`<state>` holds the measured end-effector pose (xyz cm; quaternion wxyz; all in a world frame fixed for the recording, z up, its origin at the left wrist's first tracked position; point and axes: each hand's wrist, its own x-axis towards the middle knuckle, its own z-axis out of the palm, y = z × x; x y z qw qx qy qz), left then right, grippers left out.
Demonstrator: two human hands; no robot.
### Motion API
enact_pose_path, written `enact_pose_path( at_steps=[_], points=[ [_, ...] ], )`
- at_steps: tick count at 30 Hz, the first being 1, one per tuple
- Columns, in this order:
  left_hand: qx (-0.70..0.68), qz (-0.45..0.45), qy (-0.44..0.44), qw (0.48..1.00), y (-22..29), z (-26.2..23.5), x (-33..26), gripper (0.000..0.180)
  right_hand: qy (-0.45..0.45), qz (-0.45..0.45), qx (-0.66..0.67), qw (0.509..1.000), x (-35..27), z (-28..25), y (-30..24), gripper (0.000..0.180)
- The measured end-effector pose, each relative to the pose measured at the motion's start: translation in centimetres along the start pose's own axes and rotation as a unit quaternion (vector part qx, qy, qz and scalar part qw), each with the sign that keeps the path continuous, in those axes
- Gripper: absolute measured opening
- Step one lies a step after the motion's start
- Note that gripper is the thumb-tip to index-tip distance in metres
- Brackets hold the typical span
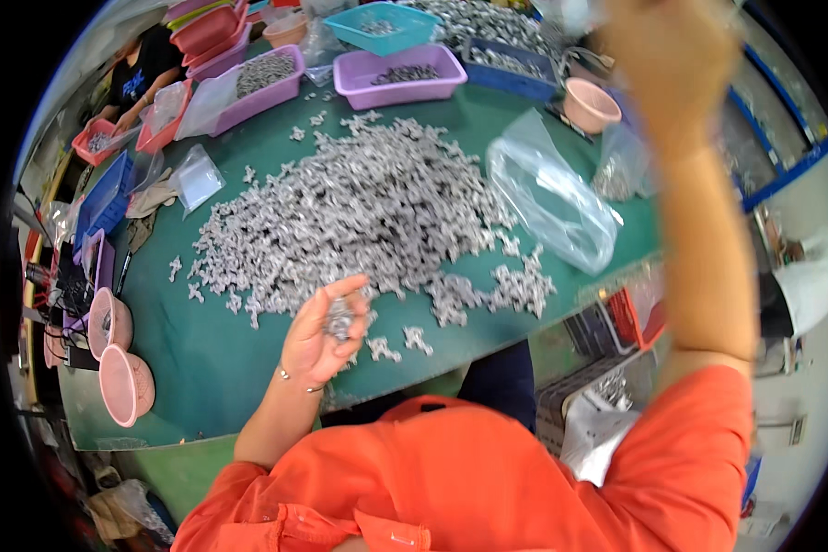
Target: The person sorts small, grey, cross-shaped plastic parts on a green table. They pick up handfuls of parts, separate them, and place them into a clear plastic bag. The person also handles a pink plastic basket and a clear plastic bag during the process.
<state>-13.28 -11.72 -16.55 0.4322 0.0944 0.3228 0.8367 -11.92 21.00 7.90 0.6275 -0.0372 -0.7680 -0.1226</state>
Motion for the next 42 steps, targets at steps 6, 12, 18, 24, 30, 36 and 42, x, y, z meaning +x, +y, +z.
enact_pose_path(
  at_steps=[6, 12, 18, 24, 30, 36, 42],
  points=[
    [-0.101, -0.047, -0.102, 0.989, -4.5, 1.9, 0.2, 0.099, -0.190, -0.114, 0.432, 0.874, -18.4, -9.1, -13.8, 0.025],
    [-0.017, -0.068, 0.109, 0.992, -3.4, -1.5, -3.7, 0.065, -0.203, -0.160, 0.536, 0.804, -21.9, -13.0, -15.3, 0.028],
    [0.006, 0.189, 0.270, 0.944, -0.8, -1.6, -6.6, 0.020, -0.450, -0.134, 0.604, 0.644, -21.2, -12.3, -14.0, 0.057],
    [0.119, 0.346, 0.065, 0.928, 7.2, -0.3, -10.0, 0.026, -0.386, 0.131, 0.543, 0.734, -19.8, -6.0, -13.7, 0.075],
    [0.223, 0.184, -0.155, 0.945, 12.1, 5.6, -9.5, 0.037, -0.336, -0.046, 0.747, 0.572, -4.9, 2.1, -18.5, 0.098],
    [0.248, 0.196, -0.155, 0.936, 17.1, 6.7, -12.4, 0.025, -0.630, -0.141, 0.732, 0.218, 0.1, 2.7, -22.3, 0.038],
    [0.310, 0.363, 0.362, 0.801, 25.3, -1.2, -17.6, 0.023, -0.260, 0.238, 0.792, 0.499, 1.3, 6.5, -21.3, 0.019]
  ],
)
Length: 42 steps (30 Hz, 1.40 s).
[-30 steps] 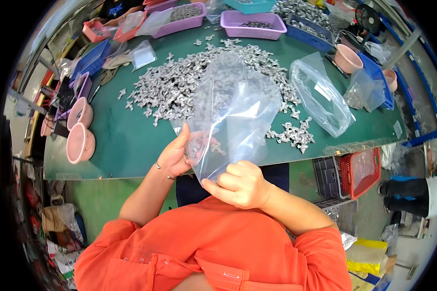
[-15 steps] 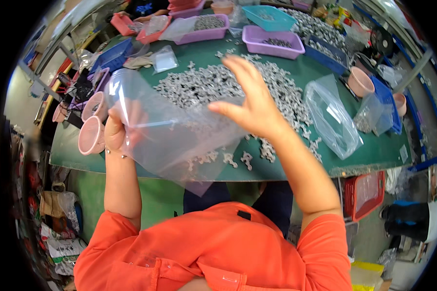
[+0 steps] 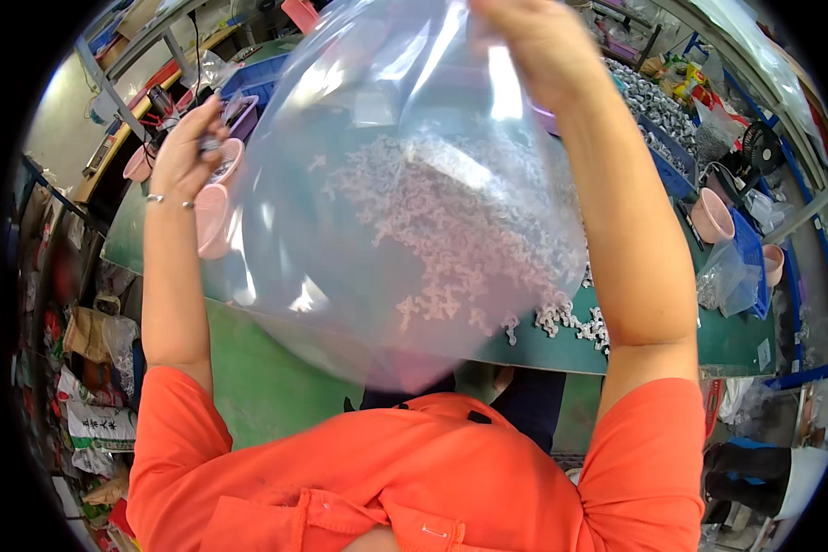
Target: The person sorts small, grey, cross-shaped plastic parts on a green table. They pick up handfuls of parts, separate them, and place them into a clear plastic bag. The person also handles a pink plastic basket and a clear plastic bag during the process.
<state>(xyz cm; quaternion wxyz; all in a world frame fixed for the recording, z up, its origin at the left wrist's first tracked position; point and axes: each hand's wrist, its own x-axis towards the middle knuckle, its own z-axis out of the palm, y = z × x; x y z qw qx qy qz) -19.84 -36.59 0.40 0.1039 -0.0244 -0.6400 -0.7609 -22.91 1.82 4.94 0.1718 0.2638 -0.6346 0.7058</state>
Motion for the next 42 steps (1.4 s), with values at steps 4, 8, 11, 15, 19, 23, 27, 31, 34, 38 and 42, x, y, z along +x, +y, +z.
enact_pose_path(
  at_steps=[4, 8, 11, 15, 19, 23, 27, 31, 34, 38, 42],
  points=[
    [-0.022, 0.100, 0.035, 0.994, 0.1, -2.2, -5.7, 0.018, 0.297, -0.096, -0.039, 0.949, -2.8, -1.1, -0.5, 0.022],
    [0.065, 0.014, -0.058, 0.996, -3.9, 2.9, -12.0, 0.024, 0.073, 0.061, -0.049, 0.994, -8.9, 6.9, 1.6, 0.018],
    [0.048, -0.062, -0.050, 0.996, -8.2, 5.4, -13.6, 0.019, -0.057, 0.197, -0.097, 0.974, -13.1, 10.4, 5.5, 0.024],
    [0.051, -0.098, -0.139, 0.984, -11.8, 5.8, -15.5, 0.031, -0.129, 0.314, -0.132, 0.931, -16.7, 13.4, 7.8, 0.028],
    [0.225, 0.001, -0.143, 0.964, -12.1, 5.4, -15.3, 0.029, -0.149, 0.289, -0.010, 0.946, -17.6, 14.7, 9.1, 0.039],
    [0.103, 0.026, -0.168, 0.980, -12.4, 3.6, -14.8, 0.015, -0.234, 0.274, -0.064, 0.930, -16.7, 13.6, 8.4, 0.049],
    [-0.121, -0.083, -0.079, 0.986, -11.5, 0.8, -12.7, 0.012, -0.176, 0.346, -0.107, 0.915, -17.5, 12.1, 9.2, 0.047],
    [-0.363, -0.203, 0.005, 0.909, -13.1, -1.6, -10.2, 0.009, -0.047, 0.308, -0.177, 0.934, -19.5, 9.1, 10.5, 0.023],
    [-0.283, -0.249, 0.078, 0.923, -14.6, -2.1, -9.9, 0.017, 0.040, 0.289, -0.054, 0.955, -17.2, 5.0, 6.7, 0.014],
    [-0.224, -0.288, 0.066, 0.929, -16.6, -0.5, -9.2, 0.024, -0.164, 0.159, -0.129, 0.965, -10.1, 1.8, 0.4, 0.025],
    [-0.195, -0.344, -0.051, 0.917, -18.2, 2.9, -8.7, 0.032, -0.342, -0.052, -0.081, 0.935, -1.6, 1.9, -2.8, 0.023]
  ],
)
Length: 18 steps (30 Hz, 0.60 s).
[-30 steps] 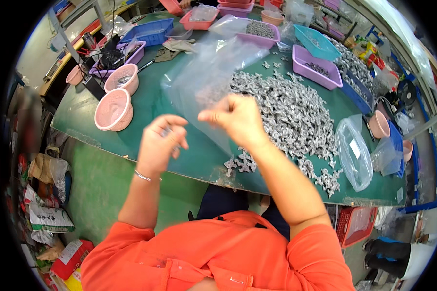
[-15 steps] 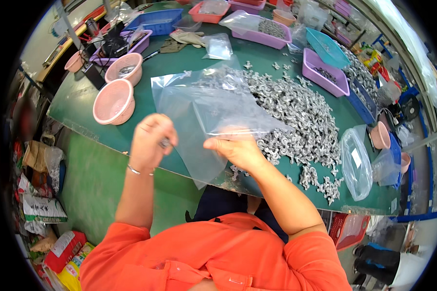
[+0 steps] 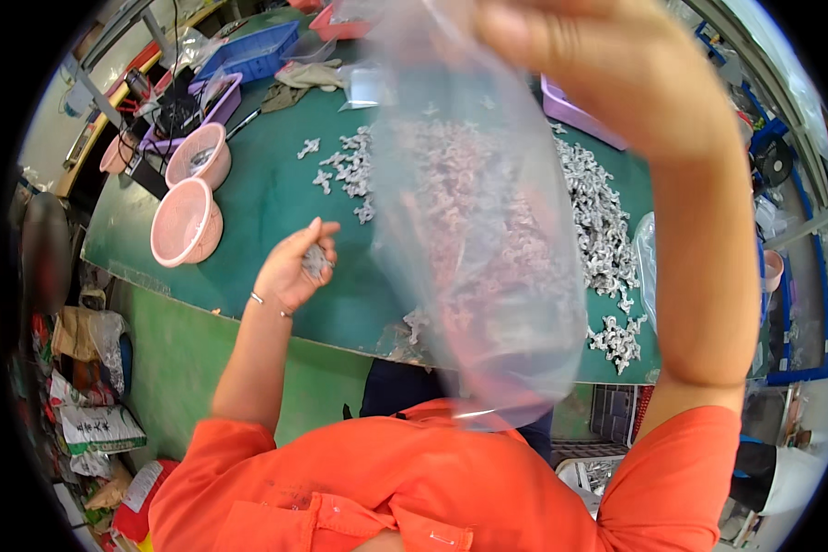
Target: The person sorts small, grey, cross-shaped plastic parts on a green table. They pick up handfuls of parts, separate them, and place them into a clear plastic bag. The person also handles a pink plastic basket and a clear plastic bag during the process.
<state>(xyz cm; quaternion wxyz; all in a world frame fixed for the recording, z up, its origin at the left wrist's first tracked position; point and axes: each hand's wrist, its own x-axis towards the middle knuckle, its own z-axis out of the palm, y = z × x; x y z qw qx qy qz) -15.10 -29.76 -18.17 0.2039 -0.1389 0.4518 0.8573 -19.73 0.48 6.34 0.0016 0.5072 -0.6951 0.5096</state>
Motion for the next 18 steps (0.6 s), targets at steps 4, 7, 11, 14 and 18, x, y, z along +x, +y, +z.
enact_pose_path(
  at_steps=[4, 7, 11, 14, 18],
  points=[
    [-0.084, -0.091, -0.173, 0.977, -3.8, 2.0, -0.4, 0.055, -0.108, -0.015, 0.210, 0.972, 4.9, -3.2, -2.5, 0.021],
    [-0.109, -0.019, -0.305, 0.946, -6.1, 3.1, -1.9, 0.101, -0.085, 0.020, 0.236, 0.968, 6.7, -4.9, 0.5, 0.024],
    [-0.219, 0.035, -0.450, 0.865, -7.7, 2.8, -3.8, 0.128, -0.016, 0.136, 0.133, 0.982, 5.3, -9.2, 5.3, 0.022],
    [-0.186, 0.000, -0.410, 0.893, -7.9, 3.7, -4.7, 0.106, 0.007, 0.251, 0.024, 0.968, 3.4, -11.6, 5.7, 0.020],
    [-0.183, -0.011, -0.200, 0.963, -8.6, 5.6, -4.8, 0.043, 0.091, 0.218, -0.296, 0.925, 1.7, -10.7, 8.4, 0.027]
  ],
)
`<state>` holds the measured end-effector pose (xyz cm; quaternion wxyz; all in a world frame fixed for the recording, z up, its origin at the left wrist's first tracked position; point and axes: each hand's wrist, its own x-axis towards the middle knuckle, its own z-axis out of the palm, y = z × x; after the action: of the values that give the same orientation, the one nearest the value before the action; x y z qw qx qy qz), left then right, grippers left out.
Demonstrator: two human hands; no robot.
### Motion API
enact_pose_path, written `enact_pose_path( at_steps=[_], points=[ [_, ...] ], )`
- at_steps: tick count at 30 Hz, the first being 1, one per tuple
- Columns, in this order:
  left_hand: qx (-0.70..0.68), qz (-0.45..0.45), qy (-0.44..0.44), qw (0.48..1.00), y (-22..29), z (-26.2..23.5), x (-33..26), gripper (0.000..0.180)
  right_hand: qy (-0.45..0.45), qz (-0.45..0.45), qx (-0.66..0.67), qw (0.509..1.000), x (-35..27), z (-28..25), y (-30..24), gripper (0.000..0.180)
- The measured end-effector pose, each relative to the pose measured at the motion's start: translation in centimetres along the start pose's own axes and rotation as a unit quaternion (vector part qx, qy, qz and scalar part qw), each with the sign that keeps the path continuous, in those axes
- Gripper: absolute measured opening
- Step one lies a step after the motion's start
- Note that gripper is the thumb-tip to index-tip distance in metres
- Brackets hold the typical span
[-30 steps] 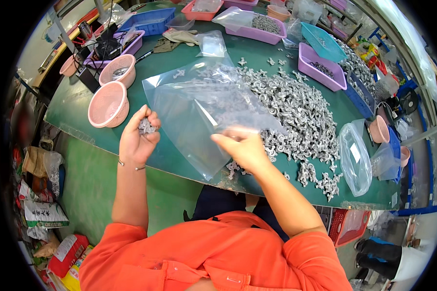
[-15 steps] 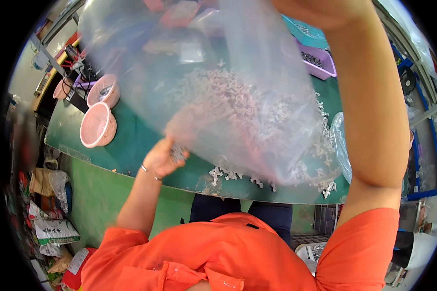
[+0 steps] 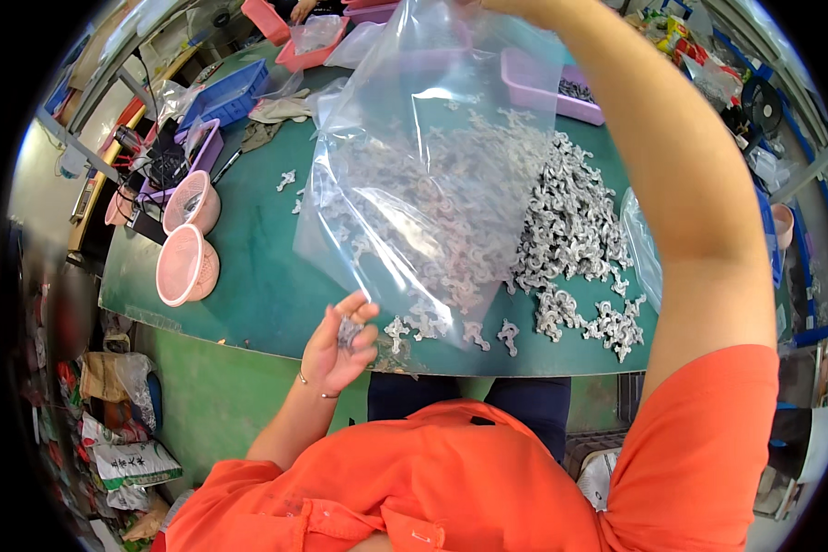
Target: The person sorts small, grey, cross-shaped plastic parts on a green table. They pick up handfuls of parts, separate them, and place them into a clear plastic bag. The person also handles a pink plastic basket and a clear plastic bag during the process.
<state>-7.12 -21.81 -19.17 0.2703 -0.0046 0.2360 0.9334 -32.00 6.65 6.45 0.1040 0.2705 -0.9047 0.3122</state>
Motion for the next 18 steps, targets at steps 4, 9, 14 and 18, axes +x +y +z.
enact_pose_path(
  at_steps=[4, 9, 14, 18],
  points=[
    [0.095, -0.065, 0.185, 0.976, 0.8, -0.3, 2.6, 0.024, 0.350, -0.194, -0.266, 0.877, -5.3, 7.0, -0.1, 0.068],
    [0.156, 0.009, 0.210, 0.965, 0.9, 0.8, 5.1, 0.019, 0.060, -0.092, -0.001, 0.994, -17.8, 19.1, -8.0, 0.055],
    [0.318, 0.144, 0.097, 0.932, 2.5, 3.1, 5.7, 0.014, 0.029, 0.002, 0.110, 0.994, -18.7, 21.0, -7.6, 0.032],
    [0.380, 0.253, 0.131, 0.880, 5.3, 4.5, 5.5, 0.015, 0.113, 0.077, 0.241, 0.961, -16.6, 17.2, -7.4, 0.011]
  ],
)
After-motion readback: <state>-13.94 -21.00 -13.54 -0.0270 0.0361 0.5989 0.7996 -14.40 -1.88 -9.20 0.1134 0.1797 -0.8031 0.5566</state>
